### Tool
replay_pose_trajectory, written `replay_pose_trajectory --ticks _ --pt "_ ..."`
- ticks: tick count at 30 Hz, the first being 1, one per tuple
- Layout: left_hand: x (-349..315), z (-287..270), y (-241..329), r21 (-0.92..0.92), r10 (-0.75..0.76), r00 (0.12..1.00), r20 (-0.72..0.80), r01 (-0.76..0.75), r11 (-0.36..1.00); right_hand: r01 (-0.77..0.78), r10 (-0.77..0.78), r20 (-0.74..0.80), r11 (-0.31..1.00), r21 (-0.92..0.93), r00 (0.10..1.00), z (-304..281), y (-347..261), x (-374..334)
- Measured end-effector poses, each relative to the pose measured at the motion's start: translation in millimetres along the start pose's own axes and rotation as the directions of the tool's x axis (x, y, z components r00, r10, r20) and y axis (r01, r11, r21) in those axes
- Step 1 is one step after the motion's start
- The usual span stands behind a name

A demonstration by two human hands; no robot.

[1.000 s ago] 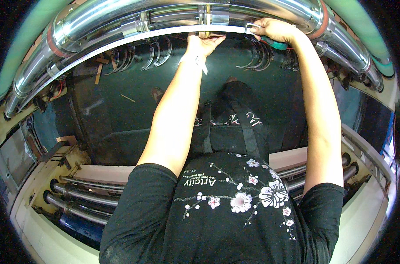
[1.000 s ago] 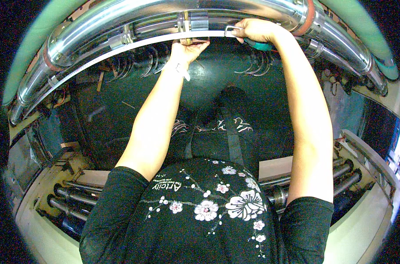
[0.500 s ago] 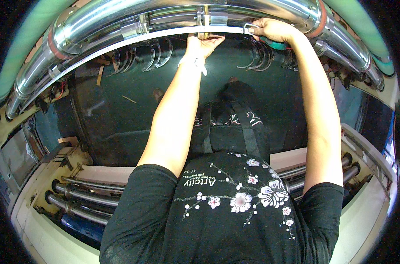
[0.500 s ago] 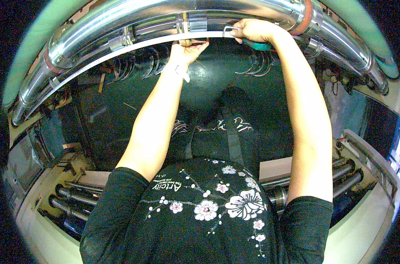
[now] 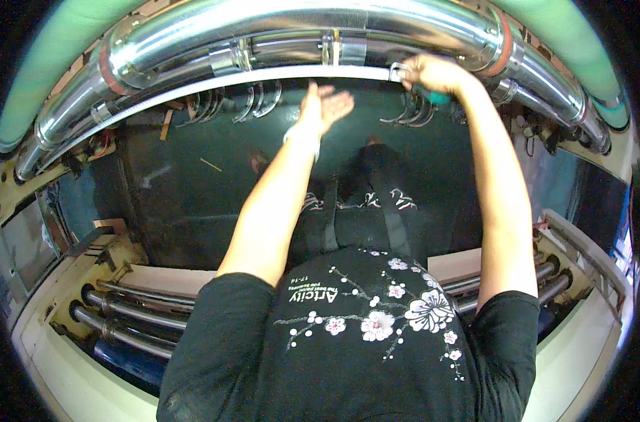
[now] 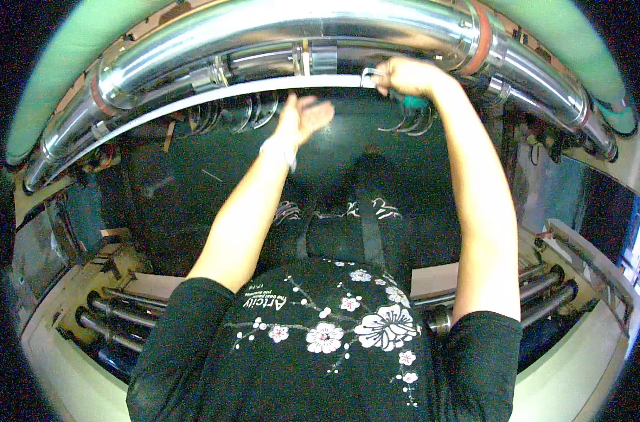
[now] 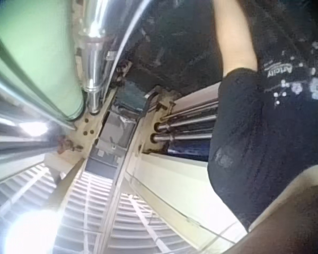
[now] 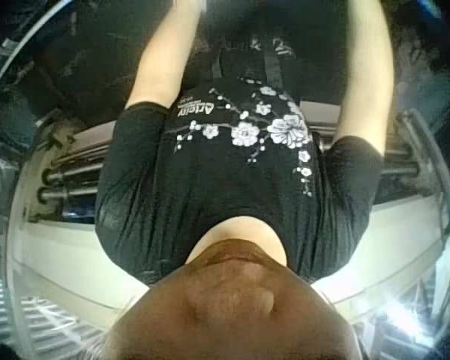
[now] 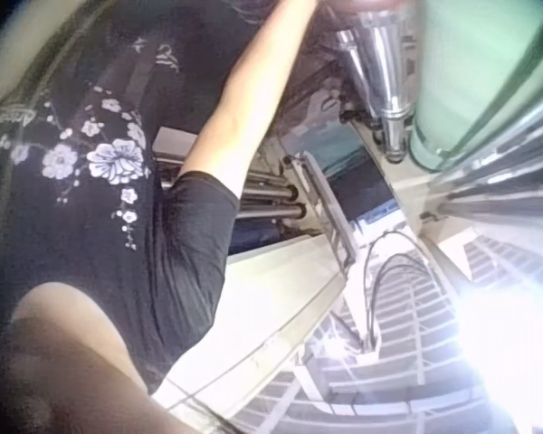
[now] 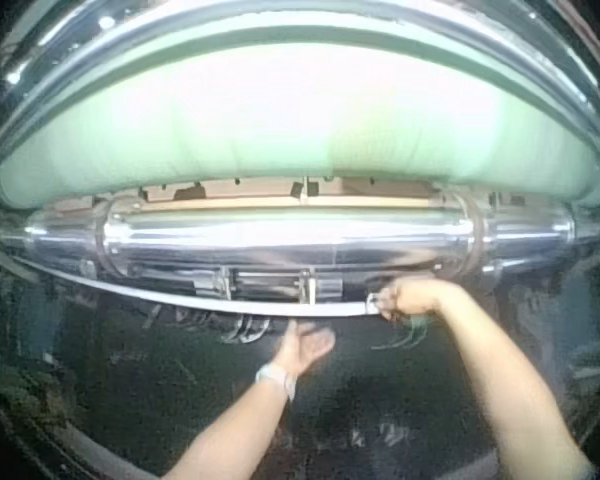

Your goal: The person uses a tape measure to measure the length of several large metallic pipes mounted horizontally in a confined industrial space. The person repeatedly extends and retracts the tape measure along different sections of the pipes.

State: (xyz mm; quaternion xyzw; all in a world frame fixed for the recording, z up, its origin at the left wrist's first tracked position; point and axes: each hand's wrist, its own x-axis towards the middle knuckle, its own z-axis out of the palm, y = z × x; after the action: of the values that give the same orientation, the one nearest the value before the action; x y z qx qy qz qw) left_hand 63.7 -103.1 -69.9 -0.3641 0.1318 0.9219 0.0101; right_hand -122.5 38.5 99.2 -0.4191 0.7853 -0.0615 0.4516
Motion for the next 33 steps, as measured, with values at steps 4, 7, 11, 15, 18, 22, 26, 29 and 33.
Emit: replay_pose_trajectory --ticks 4,7,11,15,18,22,26,29,33 --pt "-82 -12 -33 0.518 -0.276 0.960 0.054 0.209 0.829 0.090 -0.160 0.159 0.922 0.376 0.974 63 20 -28" --pt "-137 1 -59 0.662 -0.475 0.869 0.139 0.275 0.697 -0.053 -0.138 0.328 0.857 0.512 0.935 108 -6 -61" --pt "-157 7 -85 0.699 -0.480 0.814 0.326 0.135 0.702 -0.105 -0.098 0.347 0.846 0.522 0.933 155 -33 -79" --pt "-177 9 -87 0.299 -0.413 0.908 0.070 0.376 0.877 -0.057 -0.084 0.218 0.821 0.569 0.972 166 -62 -72" --pt "-183 -3 -90 0.112 -0.267 0.949 0.171 0.250 0.962 -0.012 -0.163 0.242 0.806 0.591 0.957 165 -73 -65" --pt "-192 -25 -91 -0.034 -0.129 0.986 0.105 0.133 0.991 -0.004 -0.145 0.208 0.811 0.585 0.967 175 -75 -53" --pt "-222 -21 -70 -0.115 0.009 1.000 -0.026 -0.012 0.993 -0.027 0.146 -0.104 0.695 0.719 0.984 130 -72 -44" --pt "-248 -52 -68 -0.310 0.026 0.981 -0.194 -0.086 0.947 0.074 0.042 -0.523 0.977 0.199 0.851 101 -57 -28" --pt "-289 -48 -59 -0.242 0.151 0.937 -0.315 -0.233 0.942 0.077 -0.141 -0.628 0.989 -0.128 0.766 72 -55 -12"
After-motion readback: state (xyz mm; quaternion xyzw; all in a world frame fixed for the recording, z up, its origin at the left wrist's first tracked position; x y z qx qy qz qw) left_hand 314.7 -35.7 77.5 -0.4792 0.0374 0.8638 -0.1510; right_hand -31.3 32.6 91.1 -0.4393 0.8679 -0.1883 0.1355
